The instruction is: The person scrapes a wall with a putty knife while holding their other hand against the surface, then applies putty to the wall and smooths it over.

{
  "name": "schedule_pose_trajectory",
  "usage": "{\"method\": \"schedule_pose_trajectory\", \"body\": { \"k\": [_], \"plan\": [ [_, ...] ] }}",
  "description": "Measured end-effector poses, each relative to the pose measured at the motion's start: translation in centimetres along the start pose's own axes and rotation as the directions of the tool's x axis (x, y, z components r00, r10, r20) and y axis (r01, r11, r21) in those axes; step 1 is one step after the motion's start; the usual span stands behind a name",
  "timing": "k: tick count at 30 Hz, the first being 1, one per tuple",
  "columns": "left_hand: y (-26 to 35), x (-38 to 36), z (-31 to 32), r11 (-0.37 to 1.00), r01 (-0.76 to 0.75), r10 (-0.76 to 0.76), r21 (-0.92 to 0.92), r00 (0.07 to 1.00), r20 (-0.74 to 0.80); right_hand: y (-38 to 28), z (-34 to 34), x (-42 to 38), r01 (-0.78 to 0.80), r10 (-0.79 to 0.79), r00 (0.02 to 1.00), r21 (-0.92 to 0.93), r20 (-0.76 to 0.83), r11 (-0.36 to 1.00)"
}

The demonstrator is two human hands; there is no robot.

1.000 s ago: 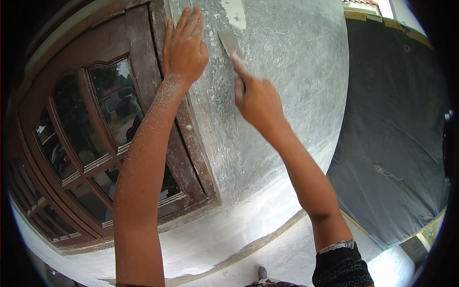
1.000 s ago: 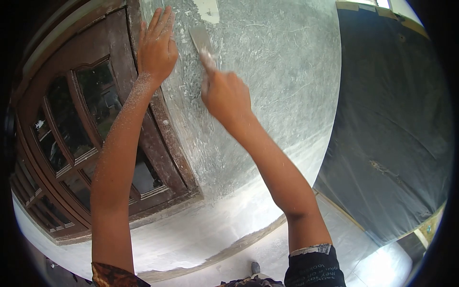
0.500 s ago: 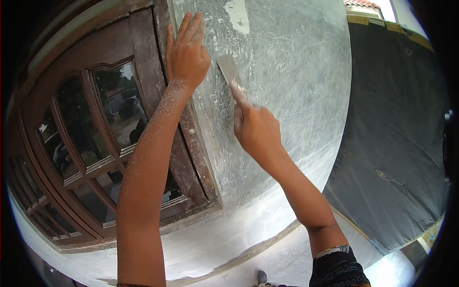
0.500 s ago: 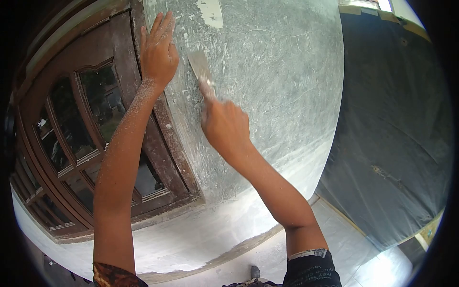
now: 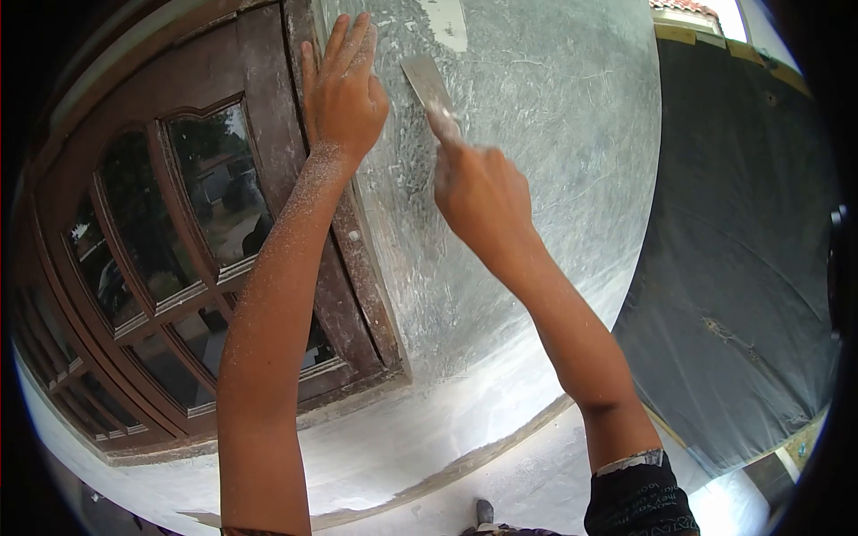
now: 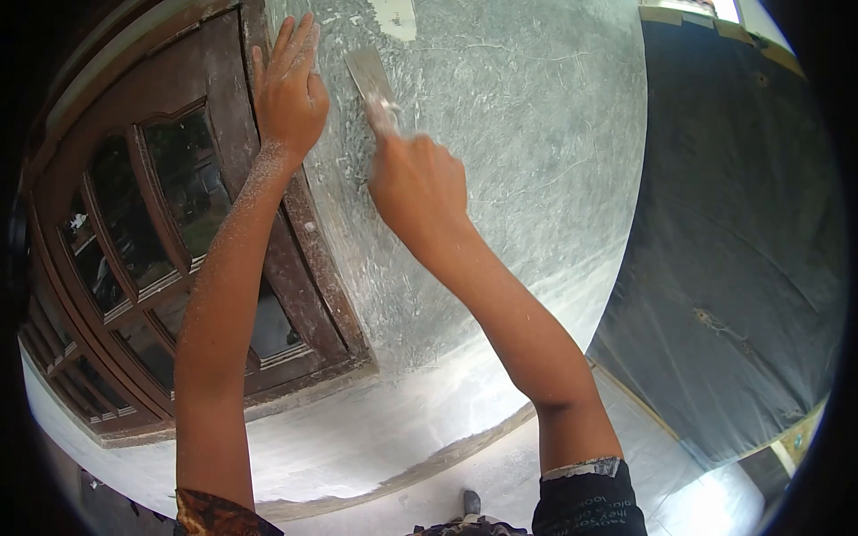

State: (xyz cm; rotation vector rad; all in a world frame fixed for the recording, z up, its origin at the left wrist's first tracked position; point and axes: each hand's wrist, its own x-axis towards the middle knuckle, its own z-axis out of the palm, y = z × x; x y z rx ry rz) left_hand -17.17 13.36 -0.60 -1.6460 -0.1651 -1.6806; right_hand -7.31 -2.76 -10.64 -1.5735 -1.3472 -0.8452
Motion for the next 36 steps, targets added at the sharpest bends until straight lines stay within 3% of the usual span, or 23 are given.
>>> {"method": "schedule_pose_trajectory", "body": {
  "k": [6,8,10,13,16,19,22,25,29,32,36],
  "plan": [
    [-0.1,0.1,0.0,1.000,0.006,-0.006,-0.005,1.000,-0.023,0.3,0.5,-2.3,-0.030,0.031,0.997,-0.010,0.067,1.000],
    [0.2,0.0,0.0,1.000,0.007,-0.007,0.020,1.000,0.003,0.7,0.7,1.0,-0.006,0.010,0.999,0.086,-0.048,0.996],
    [0.2,0.1,-0.1,0.999,0.007,-0.007,0.049,1.000,0.012,1.2,0.9,0.3,0.046,-0.044,0.998,0.064,-0.041,0.997],
    [0.2,0.0,-0.1,1.000,0.010,-0.010,0.027,1.000,0.004,0.5,1.2,-3.5,0.017,-0.017,1.000,0.059,-0.006,0.998],
    [0.3,0.0,-0.1,0.999,0.019,-0.019,0.027,1.000,0.003,0.3,1.3,-2.2,-0.007,0.006,1.000,0.023,0.026,1.000],
    [0.3,0.1,-0.2,0.998,0.023,-0.024,0.056,0.999,0.023,-0.4,-0.2,3.6,0.009,0.006,0.989,0.104,-0.147,0.995],
    [0.3,-0.1,-0.1,0.999,0.024,-0.025,0.049,1.000,0.015,-1.2,-1.6,1.4,-0.080,0.081,0.997,0.065,-0.013,0.995],
    [0.3,0.0,0.0,0.999,0.015,-0.015,0.050,1.000,-0.005,-0.5,-0.4,-0.6,-0.023,0.022,1.000,0.086,0.011,0.996],
    [0.5,0.0,-0.1,0.999,0.026,-0.027,0.047,1.000,0.011,0.1,-0.8,4.6,0.037,-0.013,0.989,0.161,-0.148,0.986],
    [0.4,-0.2,0.0,0.999,0.025,-0.026,0.048,1.000,0.011,-0.9,-2.0,2.3,-0.057,0.062,0.997,0.113,-0.038,0.992],
    [0.2,0.2,0.0,0.999,0.023,-0.023,0.045,1.000,-0.003,-0.3,-1.3,1.6,-0.045,0.046,0.998,0.048,-0.033,0.998]
  ]
}}
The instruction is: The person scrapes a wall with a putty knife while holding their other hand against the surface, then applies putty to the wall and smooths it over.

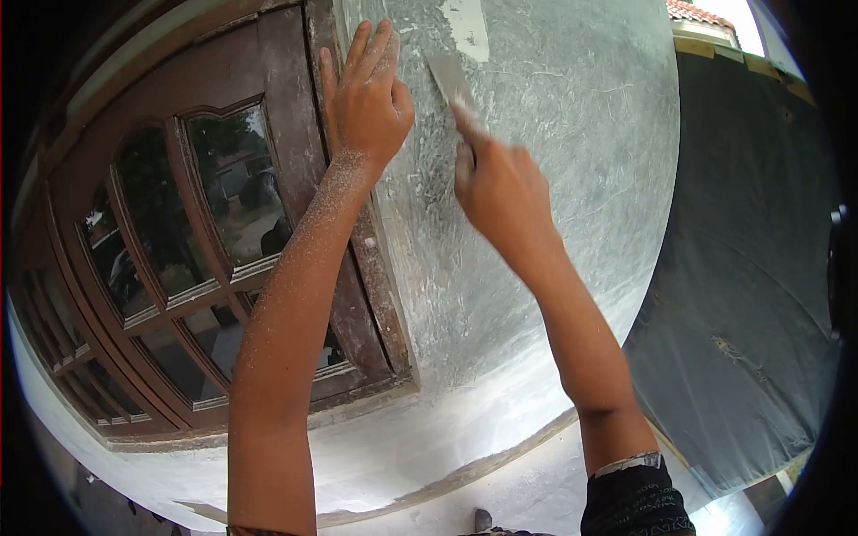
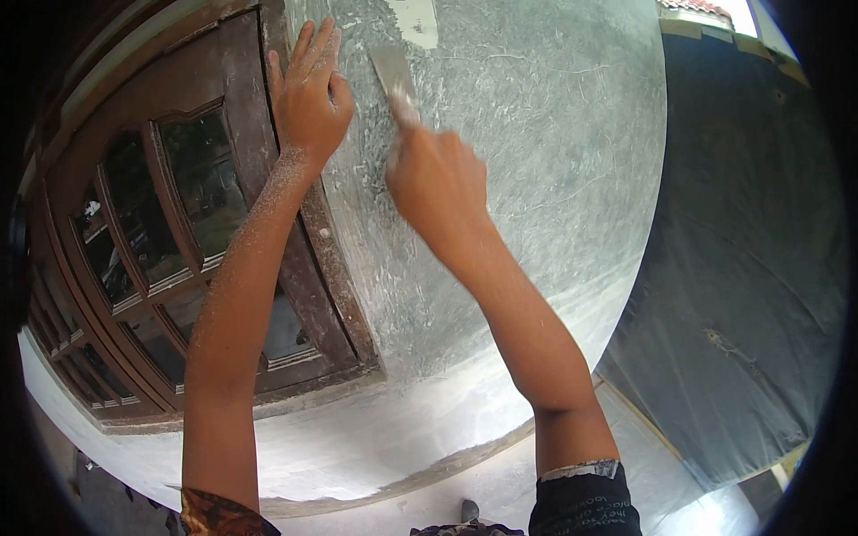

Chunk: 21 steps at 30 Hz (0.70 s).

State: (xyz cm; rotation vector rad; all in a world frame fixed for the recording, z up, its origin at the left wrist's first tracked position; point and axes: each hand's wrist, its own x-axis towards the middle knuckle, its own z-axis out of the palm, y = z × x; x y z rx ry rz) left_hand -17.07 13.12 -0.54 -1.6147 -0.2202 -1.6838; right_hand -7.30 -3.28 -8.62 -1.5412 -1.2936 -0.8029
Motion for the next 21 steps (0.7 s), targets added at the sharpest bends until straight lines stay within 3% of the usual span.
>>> {"method": "schedule_pose_trajectory", "body": {
  "k": [2,3,7,14,16,18,21],
  "plan": [
    [0.3,-0.2,0.0,1.000,-0.001,0.001,-0.002,1.000,0.015,0.4,0.3,3.4,0.038,-0.027,0.991,0.083,-0.135,0.996],
    [0.3,-0.2,-0.1,1.000,0.002,-0.002,-0.011,1.000,0.014,0.5,0.2,4.1,0.059,-0.053,0.987,0.039,-0.149,0.997],
    [0.2,-0.2,-0.1,1.000,0.017,-0.017,-0.019,1.000,0.016,0.0,0.5,-0.5,0.061,-0.061,0.997,0.000,0.036,0.998],
    [0.2,-0.2,-0.2,0.999,0.035,-0.034,-0.023,0.999,0.013,-1.1,0.3,3.7,0.118,-0.118,0.987,-0.006,-0.110,0.993],
    [0.3,-0.2,-0.2,0.998,0.044,-0.045,-0.045,0.999,-0.019,-1.3,-0.4,1.2,0.080,-0.078,0.994,0.026,-0.075,0.996],
    [0.3,-0.3,-0.2,0.998,0.044,-0.045,-0.048,0.999,-0.021,-0.8,0.2,-1.2,0.029,-0.027,0.998,-0.034,0.056,0.999],
    [0.2,-0.1,-0.2,0.998,0.048,-0.050,-0.050,0.998,-0.026,-1.1,0.5,2.5,0.054,-0.053,0.998,0.054,-0.021,0.997]
  ]
}}
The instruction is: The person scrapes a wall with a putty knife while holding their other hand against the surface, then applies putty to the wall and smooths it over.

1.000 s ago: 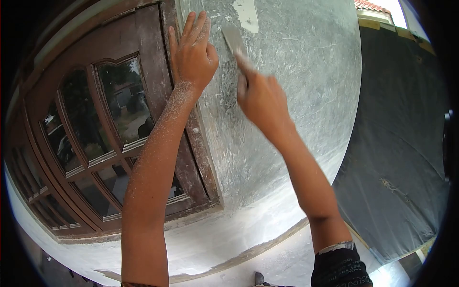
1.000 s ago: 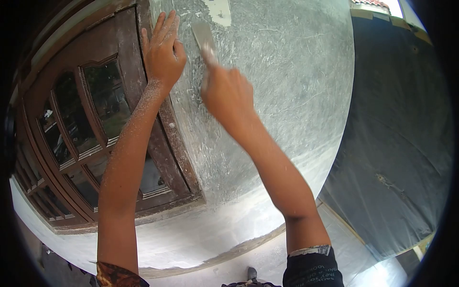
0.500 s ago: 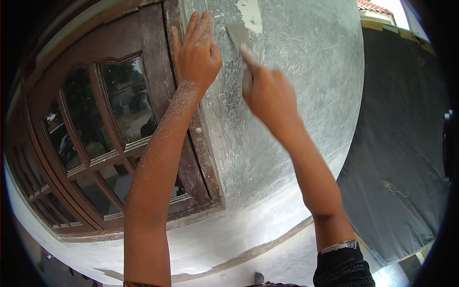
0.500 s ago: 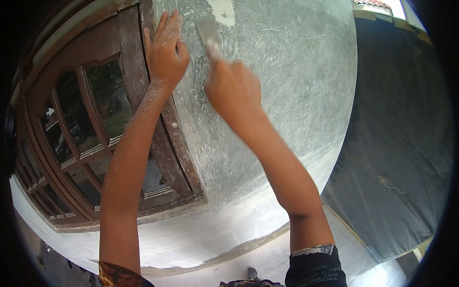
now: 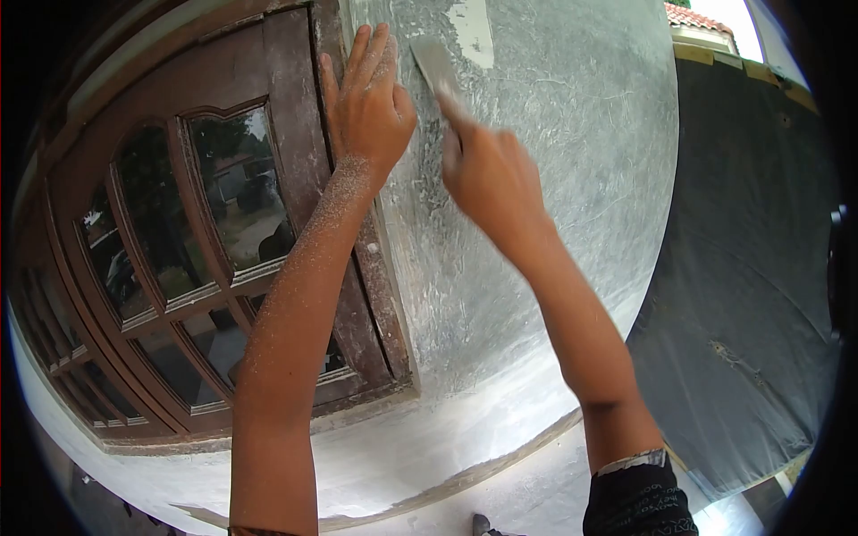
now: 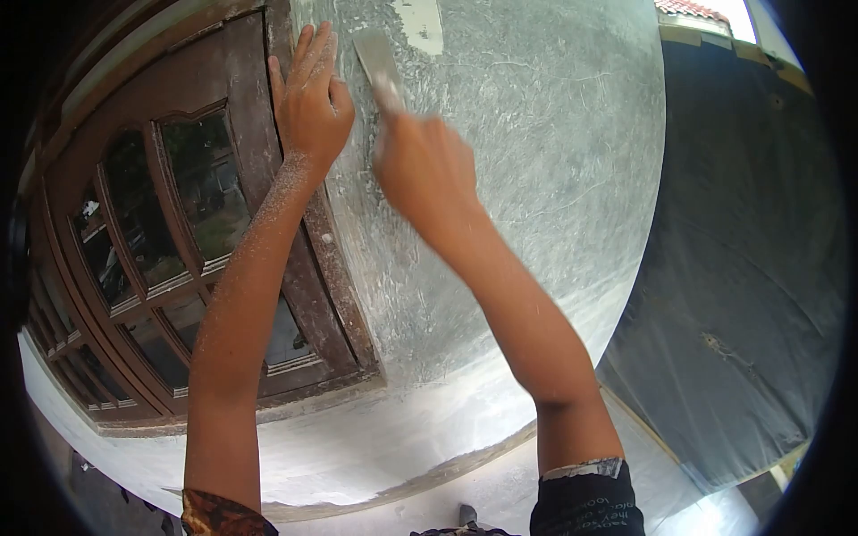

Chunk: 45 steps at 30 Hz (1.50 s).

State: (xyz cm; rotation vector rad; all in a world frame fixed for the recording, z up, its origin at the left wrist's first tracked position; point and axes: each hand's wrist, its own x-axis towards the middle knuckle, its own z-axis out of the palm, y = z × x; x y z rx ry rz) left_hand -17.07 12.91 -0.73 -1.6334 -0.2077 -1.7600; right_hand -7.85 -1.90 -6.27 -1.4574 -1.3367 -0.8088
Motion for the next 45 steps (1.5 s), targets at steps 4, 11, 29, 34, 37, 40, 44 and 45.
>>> {"method": "schedule_pose_trajectory", "body": {
  "k": [4,11,29,34,37,40,44,45],
  "plan": [
    [0.1,-0.2,0.0,1.000,0.008,-0.008,0.005,1.000,0.000,0.6,0.5,1.4,0.090,-0.085,0.992,0.054,-0.097,0.994],
    [0.2,-0.3,0.2,1.000,0.013,-0.014,-0.025,0.999,-0.031,-0.4,0.1,0.9,-0.018,0.019,0.994,0.011,-0.104,1.000],
    [-0.1,-0.1,0.2,1.000,-0.004,0.004,0.020,1.000,0.015,-0.4,-0.3,-1.6,-0.108,0.112,0.992,-0.062,0.058,0.992],
    [-0.2,-0.3,0.2,1.000,-0.001,0.001,-0.004,1.000,0.013,0.0,-0.2,0.8,0.003,-0.003,0.998,0.001,-0.069,1.000],
    [-0.1,-0.3,0.2,1.000,0.006,-0.007,0.014,1.000,0.020,-0.5,0.1,-2.7,-0.039,0.041,0.999,-0.062,0.034,0.997],
    [-0.1,-0.3,0.1,1.000,0.018,-0.019,0.008,0.999,0.029,-0.2,0.4,0.5,-0.015,0.015,0.999,0.011,-0.032,1.000],
    [-0.3,-0.4,0.1,1.000,0.017,-0.017,0.002,1.000,0.023,-0.3,0.2,0.7,0.007,-0.004,0.998,0.040,-0.059,0.999],
    [-0.4,-0.4,0.2,1.000,0.016,-0.016,-0.020,1.000,0.008,-0.4,0.3,-0.5,0.001,0.001,0.998,0.039,-0.057,0.999]
  ]
}}
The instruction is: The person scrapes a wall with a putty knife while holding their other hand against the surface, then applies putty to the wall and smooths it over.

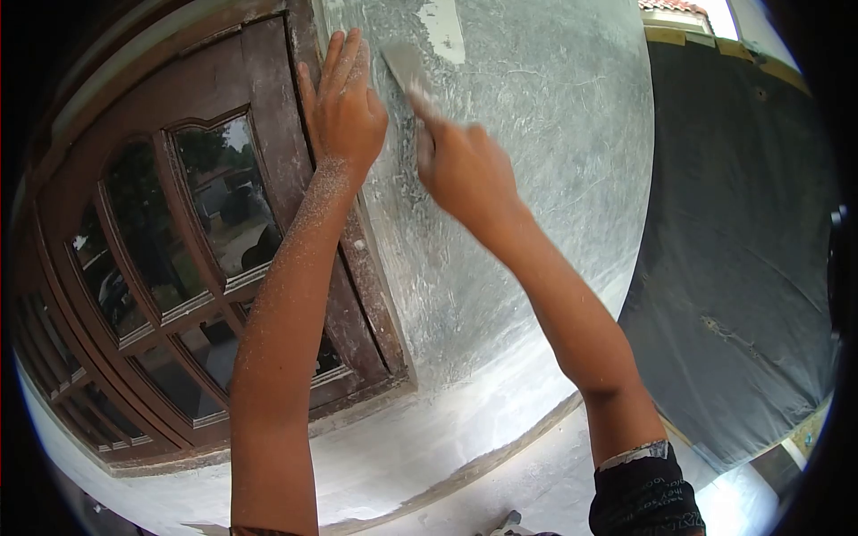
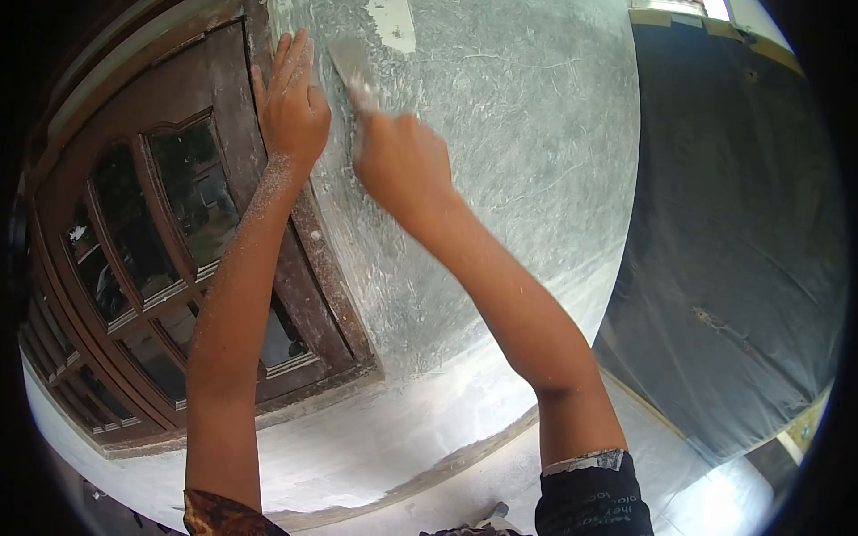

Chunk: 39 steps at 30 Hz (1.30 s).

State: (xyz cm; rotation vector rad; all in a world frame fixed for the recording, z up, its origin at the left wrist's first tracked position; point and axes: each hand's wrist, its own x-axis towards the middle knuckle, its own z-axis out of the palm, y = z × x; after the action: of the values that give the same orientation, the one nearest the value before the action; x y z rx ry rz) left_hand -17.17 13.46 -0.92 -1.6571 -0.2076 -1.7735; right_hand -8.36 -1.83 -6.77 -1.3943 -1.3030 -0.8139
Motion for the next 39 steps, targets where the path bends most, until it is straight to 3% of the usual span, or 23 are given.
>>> {"method": "schedule_pose_trajectory", "body": {
  "k": [2,9,12,16,18,21,31,33,39],
  "plan": [
    [-0.1,-0.1,0.1,0.999,-0.004,0.004,-0.032,1.000,-0.018,-0.1,0.0,-3.4,-0.012,0.024,0.988,-0.076,0.154,0.997],
    [-0.2,0.0,0.4,1.000,-0.019,0.019,0.012,0.999,-0.030,1.5,0.1,-0.5,-0.004,0.004,1.000,-0.003,0.010,1.000],
    [-0.2,-0.2,0.4,0.999,-0.028,0.029,0.032,0.998,-0.048,2.2,0.1,-4.6,-0.044,0.047,0.995,-0.032,0.093,0.999],
    [0.0,-0.1,0.4,0.995,-0.035,0.038,0.091,0.999,-0.033,3.1,-0.1,-1.6,-0.071,0.069,0.993,0.018,0.099,0.997],
    [0.1,0.0,0.2,0.995,-0.049,0.052,0.092,0.998,-0.032,3.9,0.3,0.1,0.035,-0.033,0.999,0.052,-0.039,0.998],
    [0.2,0.2,0.1,0.993,-0.061,0.064,0.099,0.997,-0.032,3.5,-0.7,-2.3,-0.029,0.026,0.997,0.050,0.071,0.998],
    [0.4,0.2,-0.1,0.992,-0.058,0.060,0.112,0.998,-0.015,4.4,-1.3,-1.6,0.020,-0.023,1.000,0.153,0.019,0.988],
    [0.4,0.2,0.0,0.992,-0.057,0.058,0.117,0.998,-0.012,4.6,-1.2,-3.0,-0.010,-0.001,0.990,0.078,0.143,0.997],
    [0.5,0.1,-0.2,0.989,-0.042,0.040,0.141,0.999,0.018,4.6,-1.1,1.5,0.036,-0.040,0.999,0.135,0.029,0.990]
  ]
}}
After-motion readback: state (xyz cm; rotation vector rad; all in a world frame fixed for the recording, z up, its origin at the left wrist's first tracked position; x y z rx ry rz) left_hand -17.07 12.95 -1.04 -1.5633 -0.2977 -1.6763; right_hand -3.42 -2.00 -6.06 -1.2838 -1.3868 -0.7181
